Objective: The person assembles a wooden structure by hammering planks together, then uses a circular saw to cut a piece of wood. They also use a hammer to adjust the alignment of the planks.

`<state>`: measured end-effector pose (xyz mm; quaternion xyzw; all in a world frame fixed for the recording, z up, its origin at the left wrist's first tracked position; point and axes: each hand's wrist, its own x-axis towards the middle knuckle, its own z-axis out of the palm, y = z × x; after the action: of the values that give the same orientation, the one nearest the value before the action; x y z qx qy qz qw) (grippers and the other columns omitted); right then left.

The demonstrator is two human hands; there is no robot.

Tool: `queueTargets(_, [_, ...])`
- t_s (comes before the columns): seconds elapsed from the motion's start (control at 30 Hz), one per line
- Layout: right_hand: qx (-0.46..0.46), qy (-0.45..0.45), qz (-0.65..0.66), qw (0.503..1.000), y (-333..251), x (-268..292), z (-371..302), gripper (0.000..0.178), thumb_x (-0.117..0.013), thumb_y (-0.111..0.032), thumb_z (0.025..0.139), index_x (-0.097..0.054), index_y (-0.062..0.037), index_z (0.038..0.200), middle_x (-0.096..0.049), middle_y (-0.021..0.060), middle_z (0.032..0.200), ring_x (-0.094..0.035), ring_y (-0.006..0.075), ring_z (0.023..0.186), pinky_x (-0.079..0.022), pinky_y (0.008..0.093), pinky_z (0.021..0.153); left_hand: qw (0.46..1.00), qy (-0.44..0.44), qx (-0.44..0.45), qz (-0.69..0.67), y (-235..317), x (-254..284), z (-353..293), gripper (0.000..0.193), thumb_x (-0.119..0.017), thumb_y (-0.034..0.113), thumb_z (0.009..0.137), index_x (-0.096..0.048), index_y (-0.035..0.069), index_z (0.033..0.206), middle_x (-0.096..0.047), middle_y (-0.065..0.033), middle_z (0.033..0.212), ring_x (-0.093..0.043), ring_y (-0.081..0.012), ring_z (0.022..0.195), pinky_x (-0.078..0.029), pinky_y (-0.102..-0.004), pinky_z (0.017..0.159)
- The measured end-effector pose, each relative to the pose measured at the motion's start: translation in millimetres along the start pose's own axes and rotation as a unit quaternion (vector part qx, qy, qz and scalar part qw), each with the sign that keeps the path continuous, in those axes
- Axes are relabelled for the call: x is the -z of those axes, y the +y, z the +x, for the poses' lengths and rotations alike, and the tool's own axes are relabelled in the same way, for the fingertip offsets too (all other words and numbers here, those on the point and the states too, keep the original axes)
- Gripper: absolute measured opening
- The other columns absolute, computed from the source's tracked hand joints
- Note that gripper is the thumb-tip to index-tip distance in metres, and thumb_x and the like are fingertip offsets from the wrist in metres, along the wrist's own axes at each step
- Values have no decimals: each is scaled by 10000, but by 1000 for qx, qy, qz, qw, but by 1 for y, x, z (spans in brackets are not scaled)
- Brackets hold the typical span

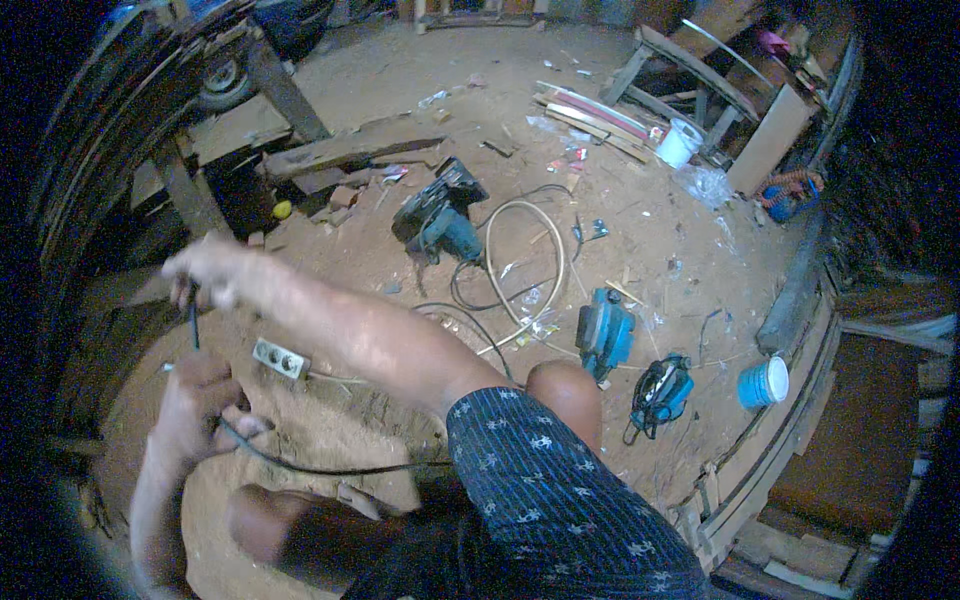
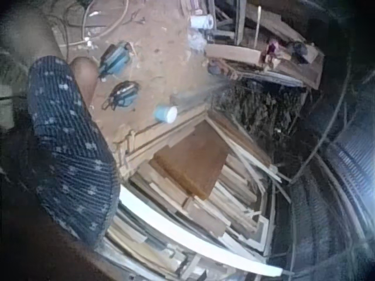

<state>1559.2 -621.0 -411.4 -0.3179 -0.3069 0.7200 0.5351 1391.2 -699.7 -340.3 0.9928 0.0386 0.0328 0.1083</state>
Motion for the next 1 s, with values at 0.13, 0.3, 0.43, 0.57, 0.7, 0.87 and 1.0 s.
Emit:
queueTargets(0.13, [42,174,-69,981,-17,94,64,90,-624,-100,913,-625,-20,871,-633,147,840,-593,263,660,-504,400,558,992,50,63,-101,-16,-60,-89,424,-800,402,756,-562,99,580,-523,-93,585,-552,-306,609,-415,-419,567])
queueTargets(0.3, [-84,289,-322,898,17,108,58,142,-574,-142,989,-584,-3,1015,-546,55,770,-502,153,589,-418,290,460,957,31,236,-169,-46,-140,-168,180,-803,205,781,-660,100,755,-621,-94,730,-612,-321,736,-479,-401,691])
queueTargets(0.43, [-63,254,-357,897,49,80,7,262,-559,-230,1004,-571,-9,1144,-612,59,804,-501,114,575,-380,242,449,889,-59,203,-405,-72,-149,-155,574,-805,83,762,-572,104,1286,-615,-109,1198,-596,-252,1109,-491,-399,951])
queueTargets(0.57, [-106,177,-352,913,66,101,-15,344,-517,-252,1023,-555,7,1246,-641,45,836,-509,92,598,-394,231,476,614,9,230,-755,-157,-180,-171,745,-743,127,850,-374,83,1496,-523,-120,1386,-522,-228,1259,-459,-414,1050])
queueTargets(0.7, [-85,139,-296,941,69,94,-42,387,-549,-206,994,-544,37,1295,-667,50,868,-542,87,639,-451,232,569,475,276,408,-729,-222,-261,-144,547,-709,264,901,-492,60,1359,-622,-131,1238,-607,-247,1090,-499,-436,941])
queueTargets(0.87, [-99,114,-340,928,70,42,-69,339,-573,-122,945,-592,41,1241,-688,63,894,-589,96,705,-495,250,656,590,178,629,-474,-260,-391,-90,471,-759,416,852,-677,55,1143,-702,-113,1084,-682,-257,863,-564,-447,761])
queueTargets(1.0, [-119,111,-306,938,82,49,-81,255,-597,-162,965,-647,22,1134,-697,80,850,-606,112,664,-503,277,594,613,227,604,-457,-262,-381,-61,456,-810,346,809,-680,50,1132,-716,-96,1050,-680,-241,877,-542,-400,806])
